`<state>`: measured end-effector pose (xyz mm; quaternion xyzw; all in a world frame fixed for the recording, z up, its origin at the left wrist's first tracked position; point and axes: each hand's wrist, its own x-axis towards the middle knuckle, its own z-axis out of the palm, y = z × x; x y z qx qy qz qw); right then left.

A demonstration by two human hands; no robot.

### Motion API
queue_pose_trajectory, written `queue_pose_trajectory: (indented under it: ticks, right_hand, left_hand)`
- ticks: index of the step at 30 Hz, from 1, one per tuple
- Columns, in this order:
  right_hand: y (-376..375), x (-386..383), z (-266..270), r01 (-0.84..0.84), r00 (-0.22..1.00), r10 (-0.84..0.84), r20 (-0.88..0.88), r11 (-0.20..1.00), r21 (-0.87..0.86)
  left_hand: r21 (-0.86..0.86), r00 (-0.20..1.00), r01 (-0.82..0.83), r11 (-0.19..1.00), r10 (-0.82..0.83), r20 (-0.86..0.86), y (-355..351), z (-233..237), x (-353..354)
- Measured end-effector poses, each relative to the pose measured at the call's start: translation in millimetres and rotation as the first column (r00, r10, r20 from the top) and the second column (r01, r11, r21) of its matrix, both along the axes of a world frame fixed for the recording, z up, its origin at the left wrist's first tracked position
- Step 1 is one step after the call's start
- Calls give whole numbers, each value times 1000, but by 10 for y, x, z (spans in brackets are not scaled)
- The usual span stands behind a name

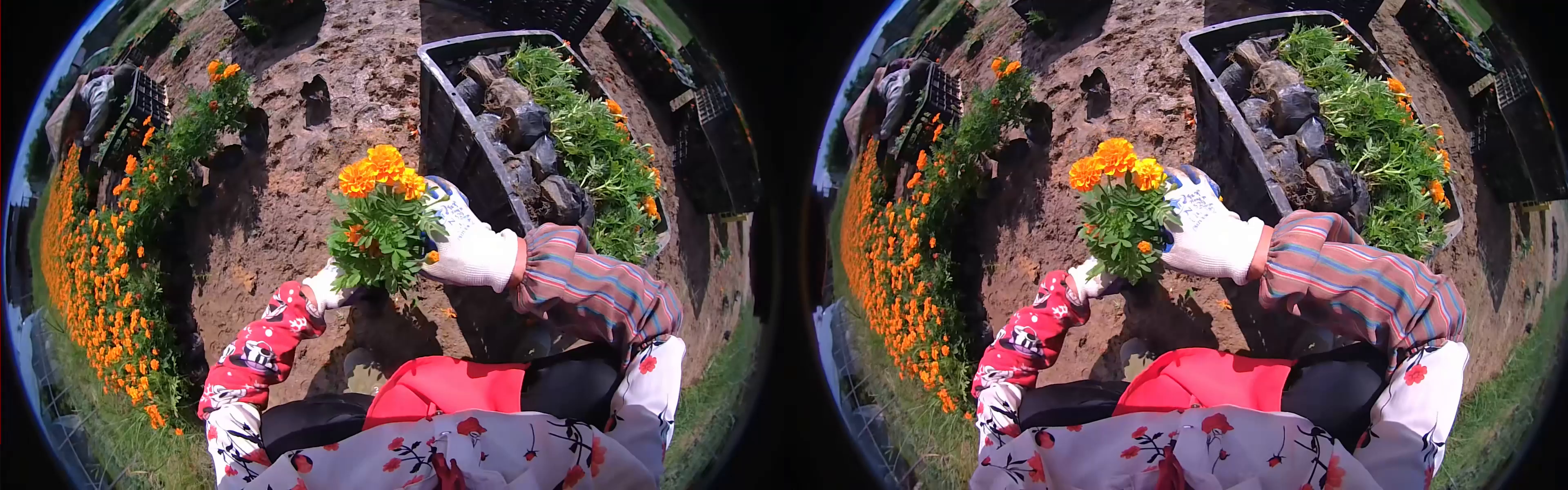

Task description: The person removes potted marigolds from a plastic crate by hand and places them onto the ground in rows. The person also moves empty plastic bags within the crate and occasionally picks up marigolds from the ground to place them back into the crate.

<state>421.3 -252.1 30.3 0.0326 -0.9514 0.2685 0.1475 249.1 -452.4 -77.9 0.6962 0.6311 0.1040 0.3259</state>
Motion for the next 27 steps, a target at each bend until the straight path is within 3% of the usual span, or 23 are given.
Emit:
queue_pose_trajectory:
  ticks: [3, 4, 5, 7, 8, 11, 13, 15, 18, 21, 22, 25, 27]
  right_hand:
    - [-110, 76, 60, 94, 996, -92, 18, 987, -127]
    - [15, 67, 140, 9, 976, 2, 219, 999, -51]
    - [112, 109, 173, -4, 986, 23, 164, 993, -115]
    - [273, 124, 225, 194, 963, -157, 217, 967, -164]
    - [394, 115, 33, 246, 961, -235, 147, 968, -59]
    - [507, 21, 3, 220, 969, -204, 139, 969, -112]
    - [405, -34, 84, 253, 949, -217, 228, 957, -143]
    - [421, -160, 114, 78, 949, -45, 311, 992, -95]
    - [355, -215, 248, 10, 768, 125, 629, 978, -206]
    - [250, -266, 9, -144, 714, 184, 675, 983, -115]
    - [244, -185, -136, -196, 824, 229, 518, 973, -119]
    - [193, -71, -127, -256, 822, 249, 511, 965, -59]
    - [134, -56, -196, -203, 839, 257, 479, 966, -162]
  left_hand:
    - [-39, 990, -22, 999, 16, -138, 14, -49, -148]
    - [-63, 977, -48, 997, 34, -209, -8, -119, -235]
    - [-89, 961, -89, 992, 62, -271, -55, -191, -318]
    - [-110, 928, -185, 977, 137, -347, -176, -288, -470]
    - [-115, 920, -235, 965, 182, -346, -230, -326, -524]
    - [-135, 924, -374, 917, 357, -135, -301, -346, -535]
    - [-184, 904, -405, 896, 423, 68, -269, -338, -451]
    - [-230, 869, -395, 890, 442, 220, -222, -327, -362]
    - [-270, 831, -344, 899, 426, 357, -147, -331, -240]
    - [-286, 813, -299, 910, 400, 423, -80, -333, -160]
    - [-288, 809, -287, 914, 392, 438, -63, -333, -145]
    - [-295, 786, -274, 915, 390, 481, -16, -338, -104]
    - [-296, 767, -274, 915, 393, 508, -19, -355, -104]
